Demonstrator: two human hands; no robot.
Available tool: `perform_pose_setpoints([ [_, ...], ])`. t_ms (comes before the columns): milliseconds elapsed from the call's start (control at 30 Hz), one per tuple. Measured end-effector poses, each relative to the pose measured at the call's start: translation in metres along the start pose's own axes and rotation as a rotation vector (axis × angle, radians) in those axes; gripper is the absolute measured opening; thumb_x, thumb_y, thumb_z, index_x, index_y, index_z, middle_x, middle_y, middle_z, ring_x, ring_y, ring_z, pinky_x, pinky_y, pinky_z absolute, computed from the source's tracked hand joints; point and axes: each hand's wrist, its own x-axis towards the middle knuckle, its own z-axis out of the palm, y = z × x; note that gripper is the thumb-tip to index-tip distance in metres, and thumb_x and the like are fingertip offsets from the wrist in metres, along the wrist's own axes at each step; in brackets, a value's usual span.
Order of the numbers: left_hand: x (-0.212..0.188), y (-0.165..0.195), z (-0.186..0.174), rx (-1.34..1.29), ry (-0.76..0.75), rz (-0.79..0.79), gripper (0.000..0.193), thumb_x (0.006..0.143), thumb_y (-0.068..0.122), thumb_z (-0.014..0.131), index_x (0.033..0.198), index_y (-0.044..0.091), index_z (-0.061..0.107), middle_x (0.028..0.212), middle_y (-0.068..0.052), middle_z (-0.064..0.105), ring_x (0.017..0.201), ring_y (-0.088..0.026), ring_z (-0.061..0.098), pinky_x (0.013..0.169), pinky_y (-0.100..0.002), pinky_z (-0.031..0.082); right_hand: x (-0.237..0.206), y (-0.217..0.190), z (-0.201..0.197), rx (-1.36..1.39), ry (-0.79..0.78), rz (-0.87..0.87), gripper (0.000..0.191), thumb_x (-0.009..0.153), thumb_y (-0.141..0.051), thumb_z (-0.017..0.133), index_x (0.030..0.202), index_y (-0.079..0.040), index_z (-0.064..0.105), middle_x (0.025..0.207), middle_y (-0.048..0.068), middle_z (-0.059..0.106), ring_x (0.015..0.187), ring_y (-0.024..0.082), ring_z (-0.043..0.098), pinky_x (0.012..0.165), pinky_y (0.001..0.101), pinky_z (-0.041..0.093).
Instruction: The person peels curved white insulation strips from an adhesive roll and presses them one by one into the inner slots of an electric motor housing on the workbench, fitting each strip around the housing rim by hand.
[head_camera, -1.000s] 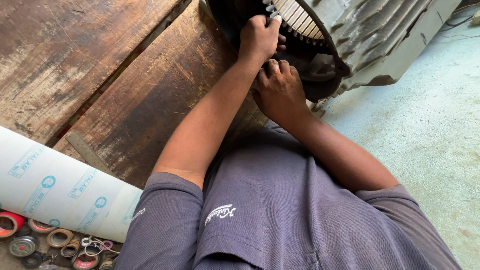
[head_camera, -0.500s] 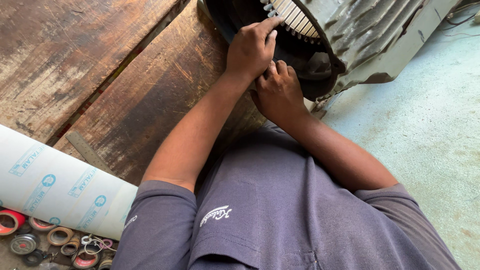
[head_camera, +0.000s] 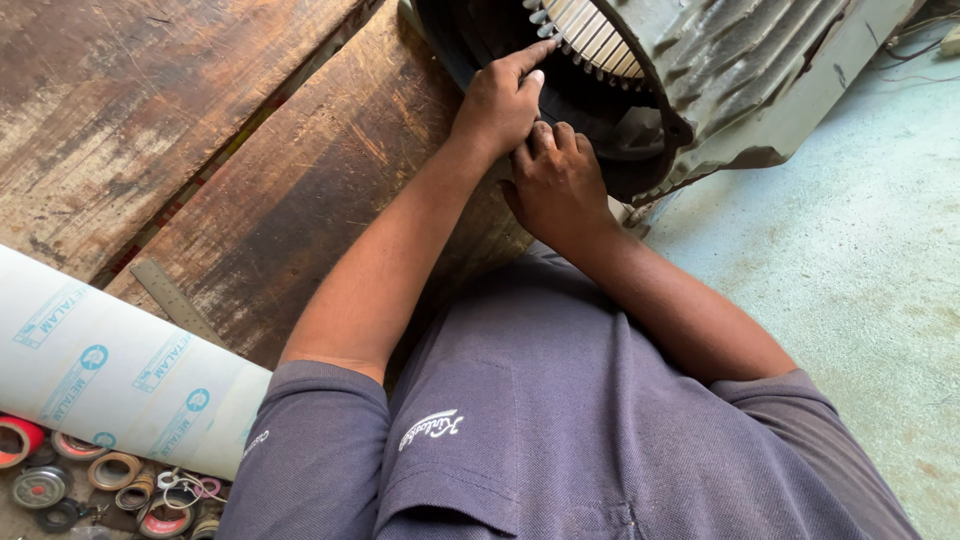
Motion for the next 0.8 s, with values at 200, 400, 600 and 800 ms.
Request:
perform_pose_setpoints([
  [200,0.007,0.005,-0.003,-0.287,-0.128,-0.363,0.041,0.099,0.015,0.052,0.136,0.020,0.067,0.098,-0.002,0.080,0.058,-0.008,0.066,0.061,-0.028,0.063,-0.001,-0.001,0.001,0.036,-0.051,0.016,0.043,0.083,-0.034,0.078,0.109,-0.001,0.071,0.117,0.020,0.067,0.106,0.032,0.060,0.089,0.0444,0.048],
  [400,0.016,-0.004,-0.005,-0.372,-0.138,-0.359,0.038,0.100,0.014,0.053,0.133,0.020,0.072,0.085,-0.008,0.076,0.061,-0.011,0.064,0.058,-0.032,0.060,0.007,0.003,0.011,0.008,-0.062,0.081,0.046,0.079,-0.030,0.075,0.113,0.001,0.070,0.129,0.025,0.058,0.111,0.038,0.057,0.094,0.0469,0.047],
  [600,0.013,-0.005,-0.006,-0.111,0.041,-0.007,0.029,0.096,0.015,0.062,0.122,0.015,0.075,0.118,-0.008,0.077,0.106,-0.022,0.076,0.094,-0.033,0.059,0.023,0.012,0.031,-0.175,-0.009,0.110,0.068,0.081,-0.028,0.071,0.137,0.008,0.059,0.154,0.035,0.038,0.113,0.039,0.054,0.098,0.0496,0.045],
  [800,0.005,0.023,-0.025,0.077,-0.041,-0.065,0.035,0.095,0.015,0.057,0.126,0.020,0.072,0.123,-0.007,0.075,0.109,-0.024,0.074,0.097,-0.034,0.057,0.032,0.017,0.029,-0.167,-0.173,0.172,0.070,0.082,-0.031,0.071,0.141,0.003,0.055,0.158,0.038,0.028,0.108,0.039,0.054,0.083,0.0484,0.046],
])
